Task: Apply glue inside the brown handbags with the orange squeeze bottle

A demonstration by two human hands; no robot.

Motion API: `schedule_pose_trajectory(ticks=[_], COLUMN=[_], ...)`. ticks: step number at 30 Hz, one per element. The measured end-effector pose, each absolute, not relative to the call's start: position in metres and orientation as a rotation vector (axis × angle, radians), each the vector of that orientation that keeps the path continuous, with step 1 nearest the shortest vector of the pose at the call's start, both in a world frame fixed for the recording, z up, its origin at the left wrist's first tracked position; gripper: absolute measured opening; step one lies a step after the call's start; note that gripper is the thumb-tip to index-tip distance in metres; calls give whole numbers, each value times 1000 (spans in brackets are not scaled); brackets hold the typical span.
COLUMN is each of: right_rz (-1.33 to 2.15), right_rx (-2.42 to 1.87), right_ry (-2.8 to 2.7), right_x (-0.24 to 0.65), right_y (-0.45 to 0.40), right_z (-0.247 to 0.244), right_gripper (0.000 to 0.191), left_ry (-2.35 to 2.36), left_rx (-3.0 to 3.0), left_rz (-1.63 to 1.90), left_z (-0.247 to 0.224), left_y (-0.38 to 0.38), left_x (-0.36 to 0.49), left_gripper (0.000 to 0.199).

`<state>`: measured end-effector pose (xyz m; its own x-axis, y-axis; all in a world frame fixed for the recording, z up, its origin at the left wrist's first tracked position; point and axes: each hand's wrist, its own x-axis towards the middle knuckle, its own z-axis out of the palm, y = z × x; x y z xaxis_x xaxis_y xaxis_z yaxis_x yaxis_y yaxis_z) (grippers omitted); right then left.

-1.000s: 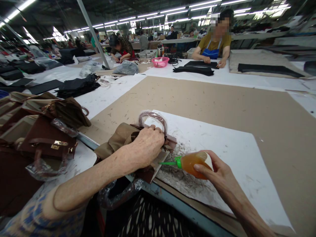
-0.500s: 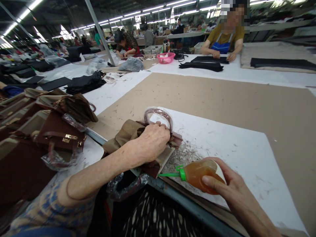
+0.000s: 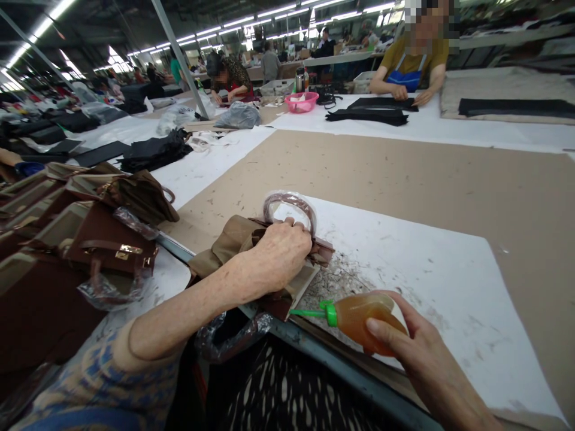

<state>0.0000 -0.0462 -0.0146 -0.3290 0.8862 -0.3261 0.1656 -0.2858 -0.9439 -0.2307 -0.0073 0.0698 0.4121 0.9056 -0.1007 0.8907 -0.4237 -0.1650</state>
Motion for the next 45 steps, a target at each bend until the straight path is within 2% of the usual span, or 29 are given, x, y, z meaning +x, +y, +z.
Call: schedule_pose_trajectory(ticks=[12, 22, 31, 36, 38, 42, 45], right_rz=[1217, 805, 490, 247, 141, -99, -210], right_rx=[-1470, -1506, -1151, -1079, -1052, -980, -1051], right_ry=[-1581, -1811, -2066, -2182, -2250, -2358, -2222], right_x=[5, 6, 3, 3, 4, 13, 32], right_y=[-43, -24, -10, -5, -4, 1, 10], right_z=[-11, -32, -47, -48, -51, -51, -31], right_gripper=[43, 52, 32, 55, 58, 53, 43], left_ry=[-1662, -1651, -1684, -1655, -1671, -1716, -1779], left_rx=[-2582, -2578, -2616, -2612, -2605, -2578, -2567], left_rz=[310, 280, 298, 303, 304, 262, 224], left_z=[72, 66, 82, 83, 84, 85, 84], left_y=[-9, -5, -4, -2, -2, -2, -2], left_x=[-228, -232, -232, -233, -232, -232, -235], left_gripper=[17, 19, 12, 10, 10, 12, 14])
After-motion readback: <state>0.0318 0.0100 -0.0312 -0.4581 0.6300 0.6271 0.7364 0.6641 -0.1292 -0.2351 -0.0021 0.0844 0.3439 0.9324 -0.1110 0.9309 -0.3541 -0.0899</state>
